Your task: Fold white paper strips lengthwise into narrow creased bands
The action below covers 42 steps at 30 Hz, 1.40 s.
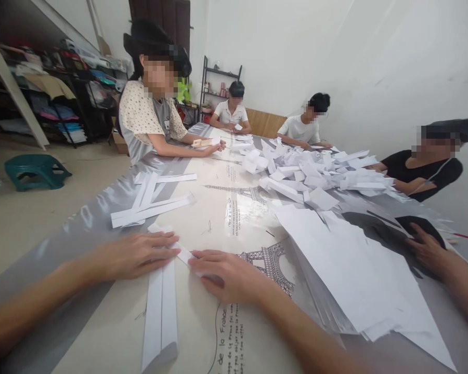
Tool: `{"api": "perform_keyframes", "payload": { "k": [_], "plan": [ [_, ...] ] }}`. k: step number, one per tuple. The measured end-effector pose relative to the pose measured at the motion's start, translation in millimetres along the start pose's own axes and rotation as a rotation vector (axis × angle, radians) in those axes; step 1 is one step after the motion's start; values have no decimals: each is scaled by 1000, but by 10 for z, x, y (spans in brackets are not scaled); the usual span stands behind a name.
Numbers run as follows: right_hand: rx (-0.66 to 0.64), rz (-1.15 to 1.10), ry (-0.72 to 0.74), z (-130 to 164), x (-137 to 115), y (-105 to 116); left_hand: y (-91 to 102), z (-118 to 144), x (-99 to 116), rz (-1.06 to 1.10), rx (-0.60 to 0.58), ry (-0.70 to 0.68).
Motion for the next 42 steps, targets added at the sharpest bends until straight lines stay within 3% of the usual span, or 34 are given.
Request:
{"api": "perform_keyframes", "payload": {
  "k": [8, 12, 15, 21, 27, 32, 38, 42],
  "plan": [
    [-64, 75, 40, -62, -91, 10, -83, 4, 22, 1, -9, -48],
    [-22, 70, 60, -81, -113, 37, -113, -17, 114, 60, -42, 28],
    [27, 99, 30, -82, -66, 3, -129, -31, 180, 157, -79, 2],
    [129, 204, 79, -107, -56, -106, -164, -48, 90, 285, -72, 8],
    [61, 184, 42, -100, -40, -126, -179, -8, -11, 108, 22, 29],
    [40, 182, 58, -92, -23, -146, -166, -4, -90, -61, 6, 137],
    [86, 56, 26, -78, 33, -143, -119, -46, -70, -107, 69, 137],
    [109, -8, -21, -57, 80, -146, -56, -69, -16, -104, 28, 130]
  ]
}}
Point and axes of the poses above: each hand's wrist, its own z-axis away from the middle knuckle, its own y-axis out of the back of the hand, x = y × z, the point moved 5 cm from there along -z, towards the middle knuckle, and after that the axes turned 12 degrees about y, right-handed, at the moved point
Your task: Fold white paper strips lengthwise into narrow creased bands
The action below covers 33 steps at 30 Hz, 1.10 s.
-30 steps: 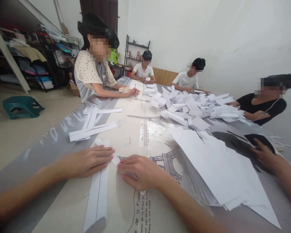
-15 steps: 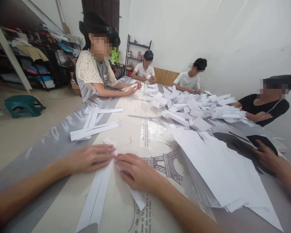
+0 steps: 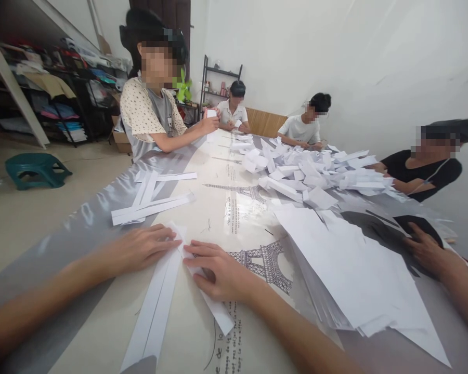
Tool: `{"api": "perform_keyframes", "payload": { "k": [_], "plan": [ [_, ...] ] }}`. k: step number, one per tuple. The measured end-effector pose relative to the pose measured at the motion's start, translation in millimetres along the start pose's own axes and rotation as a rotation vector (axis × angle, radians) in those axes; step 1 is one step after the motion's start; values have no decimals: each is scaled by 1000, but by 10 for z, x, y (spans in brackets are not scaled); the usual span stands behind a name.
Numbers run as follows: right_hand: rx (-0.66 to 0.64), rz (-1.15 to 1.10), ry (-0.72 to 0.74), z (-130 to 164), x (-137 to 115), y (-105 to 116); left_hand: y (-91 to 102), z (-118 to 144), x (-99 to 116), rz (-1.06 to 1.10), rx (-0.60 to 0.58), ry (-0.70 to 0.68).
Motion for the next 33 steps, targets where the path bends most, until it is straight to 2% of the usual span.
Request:
{"api": "perform_keyframes", "payload": {
  "k": [4, 8, 13, 17, 23, 28, 33],
  "plan": [
    [-10, 18, -16, 8, -1, -11, 44, -2, 41, 3, -56, 5],
    [-22, 29, -24, 0, -23, -4, 42, 18, 85, -30, -25, 37],
    [-63, 37, -29, -38, -48, 17, -53, 103, 89, -53, -11, 101],
    [-70, 35, -19, -56, -50, 29, -108, 148, 59, -37, -43, 88],
    [-61, 28, -24, -40, -41, 23, -82, 67, 142, -176, -65, 108],
    [-65, 24, -39, -39, -38, 18, -186, 28, 264, -258, -63, 183],
    [-67, 24, -43, -40, -40, 13, -311, 60, 239, -254, 7, 241]
  ]
}}
Point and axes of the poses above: each hand's wrist, its own z-axis away from the middle knuckle, its own y-axis out of the back of the hand, x = y × z, the point moved 5 cm from there along -z, towards the middle knuckle, and after that the axes turned 12 degrees about y, right-handed, at the moved point
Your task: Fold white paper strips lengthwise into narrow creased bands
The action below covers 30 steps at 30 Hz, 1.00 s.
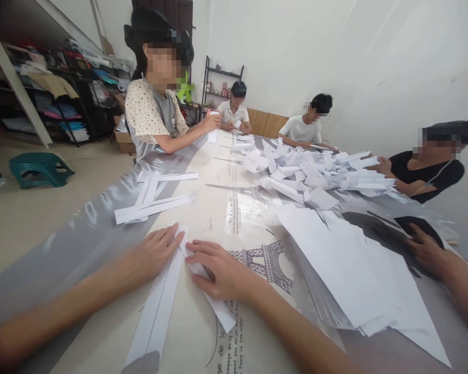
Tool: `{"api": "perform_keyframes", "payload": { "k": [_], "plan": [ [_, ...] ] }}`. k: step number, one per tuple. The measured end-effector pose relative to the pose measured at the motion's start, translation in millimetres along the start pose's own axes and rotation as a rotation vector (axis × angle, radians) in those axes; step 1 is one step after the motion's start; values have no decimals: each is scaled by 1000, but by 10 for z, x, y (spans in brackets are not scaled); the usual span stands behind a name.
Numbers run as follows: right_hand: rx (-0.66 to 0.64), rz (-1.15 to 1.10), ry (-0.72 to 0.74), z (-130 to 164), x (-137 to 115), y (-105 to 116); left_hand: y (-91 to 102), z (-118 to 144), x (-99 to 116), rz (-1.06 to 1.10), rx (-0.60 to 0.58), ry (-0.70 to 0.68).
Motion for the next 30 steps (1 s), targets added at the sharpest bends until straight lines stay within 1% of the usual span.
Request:
{"api": "perform_keyframes", "payload": {
  "k": [3, 9, 15, 17, 20, 22, 24, 28, 30],
  "plan": [
    [3, 0, 5, 3, -1, 3, -23, -3, -10, -4, 3, -12],
    [-1, -2, 11, -2, -3, 15, 30, -23, 17, -72, 1, -28],
    [-22, 5, 16, 20, -23, 35, 5, -19, 22, 21, 67, 10],
    [-56, 28, 11, 41, -54, 47, -11, -30, -10, 33, 68, 11],
    [-108, 66, -9, 65, -110, 70, -15, -68, -115, 5, 49, 32],
    [-129, 83, -19, 68, -138, 81, 3, -98, -197, -12, 42, 53],
    [-146, 92, -19, 65, -154, 84, 34, -126, -257, 19, 54, 79],
    [-151, 97, -23, 56, -155, 89, 57, -163, -272, 132, 54, 150],
    [-162, 108, -26, 51, -161, 88, 49, -164, -251, 142, 56, 176]
  ]
}}
Point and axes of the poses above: each hand's wrist, its own z-axis away from the middle knuckle, its own y-axis out of the back of the hand, x = y × z, the point moved 5 cm from there along -z, towards the middle knuckle, and after that the axes turned 12 degrees about y, right-handed, at the moved point
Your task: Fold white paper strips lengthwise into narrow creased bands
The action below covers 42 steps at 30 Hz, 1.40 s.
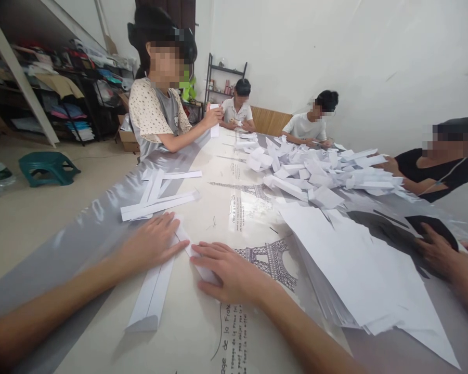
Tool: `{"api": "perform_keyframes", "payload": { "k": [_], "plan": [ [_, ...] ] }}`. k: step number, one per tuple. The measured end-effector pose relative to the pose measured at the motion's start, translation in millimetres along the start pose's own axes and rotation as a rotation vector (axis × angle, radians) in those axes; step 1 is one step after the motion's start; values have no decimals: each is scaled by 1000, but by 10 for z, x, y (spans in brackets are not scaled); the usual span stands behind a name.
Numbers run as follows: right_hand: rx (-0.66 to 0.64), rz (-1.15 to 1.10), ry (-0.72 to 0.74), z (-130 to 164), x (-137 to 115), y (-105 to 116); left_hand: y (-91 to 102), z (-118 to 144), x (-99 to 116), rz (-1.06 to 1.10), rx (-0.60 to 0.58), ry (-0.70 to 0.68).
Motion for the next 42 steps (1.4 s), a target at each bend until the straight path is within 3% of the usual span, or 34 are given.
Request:
{"api": "perform_keyframes", "payload": {
  "k": [6, 12, 19, 23, 28, 32, 42],
  "plan": [
    [-45, 80, -4, -5, -68, -29, -3, 34, 20, -43, 62, -15],
    [-77, 236, -18, 28, -186, -59, -5, 24, 29, -84, -16, 40],
    [-43, 373, -48, 2, -299, -98, 7, 40, 55, -159, -21, 52],
    [-30, 344, -63, -18, -305, -99, 44, 69, 165, -153, 62, 29],
    [41, 185, -124, 14, -216, -65, -27, 125, 350, -80, -14, -121],
    [87, 154, -228, 62, -151, -13, -34, 171, 381, -64, -35, -94],
    [1, 211, -385, 93, -137, -32, -14, 197, 414, -51, -65, -81]
  ]
}}
Point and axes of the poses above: each hand's wrist, its own z-axis away from the middle knuckle, its own y-axis out of the back of the hand, x = y × z, the point moved 5 cm from there along -z, towards the middle knuckle, and after that the axes turned 12 degrees about y, right-handed, at the moved point
